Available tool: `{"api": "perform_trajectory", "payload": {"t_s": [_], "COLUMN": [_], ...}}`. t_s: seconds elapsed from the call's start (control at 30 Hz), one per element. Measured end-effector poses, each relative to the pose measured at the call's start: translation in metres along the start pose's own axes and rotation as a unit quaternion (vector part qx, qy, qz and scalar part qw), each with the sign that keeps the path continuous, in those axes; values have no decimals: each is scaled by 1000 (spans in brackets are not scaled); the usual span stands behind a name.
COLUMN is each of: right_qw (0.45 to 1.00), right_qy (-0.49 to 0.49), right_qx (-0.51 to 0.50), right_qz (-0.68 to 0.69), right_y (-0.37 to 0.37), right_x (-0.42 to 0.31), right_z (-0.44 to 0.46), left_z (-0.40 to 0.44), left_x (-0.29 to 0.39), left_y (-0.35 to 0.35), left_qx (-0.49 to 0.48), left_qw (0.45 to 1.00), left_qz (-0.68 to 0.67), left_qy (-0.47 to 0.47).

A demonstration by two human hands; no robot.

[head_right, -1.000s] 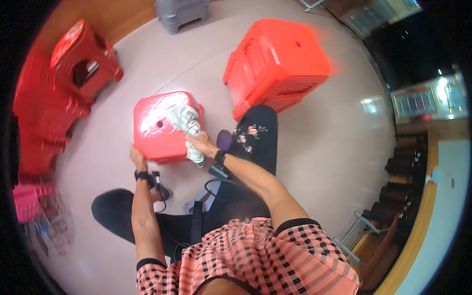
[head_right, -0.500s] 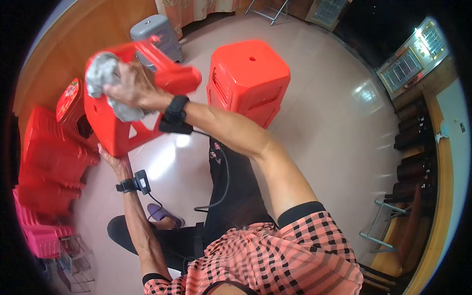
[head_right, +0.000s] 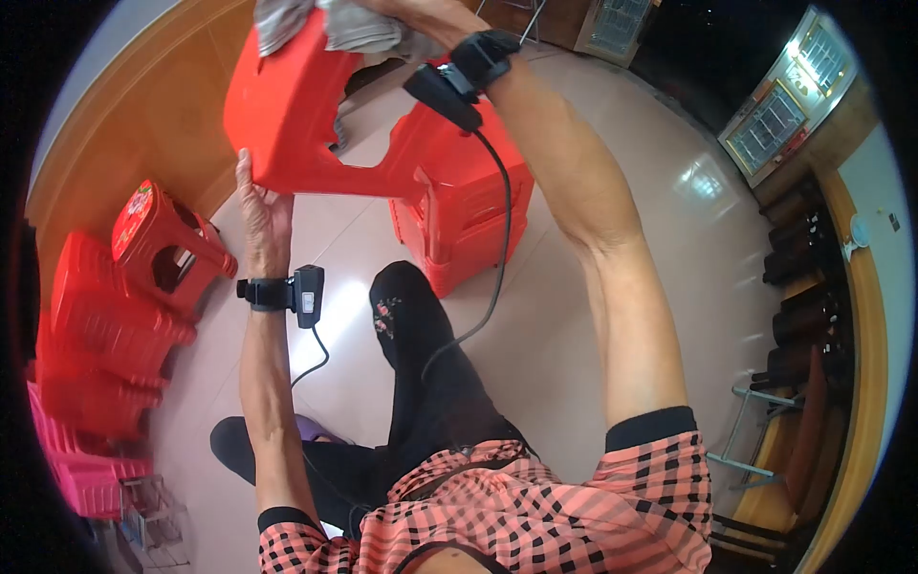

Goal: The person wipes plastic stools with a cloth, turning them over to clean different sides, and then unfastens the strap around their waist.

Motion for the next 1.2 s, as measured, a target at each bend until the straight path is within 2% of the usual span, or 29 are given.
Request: {"api": "perform_trajectory", "payload": {"t_s": [0.1, 0.2, 0.3, 0.4, 0.43, 0.57, 0.67, 0.77, 0.87, 0.97, 1.07, 1.17, 1.2], "right_qw": [996, 976, 978, 960, 963, 921, 886, 871, 854, 838, 827, 818, 828], "right_qy": [89, 96, 107, 232, 239, 310, 344, 386, 411, 417, 428, 442, 428], "right_qx": [-10, -19, 5, 71, 49, 60, 78, 59, 54, 64, 78, 118, 127], "right_qz": [15, 196, 181, 139, 115, 227, 300, 299, 316, 347, 355, 350, 339], "right_y": [-23, -29, -51, -59, -68, -74, -68, -59, -46, -37, -32, -30, -32], "right_x": [59, 117, 150, 268, 275, 324, 366, 393, 422, 445, 458, 468, 463], "right_z": [-10, -23, -48, -70, -83, -120, -141, -159, -176, -189, -202, -212, -210], "left_z": [5, 6, 12, 20, 23, 32, 38, 37, 34, 30, 28, 40, 38], "left_x": [-36, -67, -98, -130, -142, -190, -209, -217, -230, -240, -235, -245, -246], "left_y": [20, 36, 41, 41, 42, 36, 35, 37, 27, 40, 44, 31, 28], "left_qx": [-20, -31, -42, -39, -38, -41, -45, -164, -95, -198, -151, -170, -187], "left_qw": [999, 998, 996, 992, 991, 981, 965, 871, 776, 709, 671, 585, 580], "left_qz": [21, 42, 46, 77, 79, 131, 225, 458, 608, 666, 717, 790, 789], "left_qy": [-17, -36, -66, -90, -101, -135, -131, -70, -139, -123, -114, -70, -70]}}
Point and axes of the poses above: each hand's wrist, its own z-axis towards the middle knuckle, its own y-axis out of the palm, x = y × z, the point moved 9 cm from there along z, towards the middle knuckle, and after that the axes turned 4 degrees about y, right-handed, at the moved point
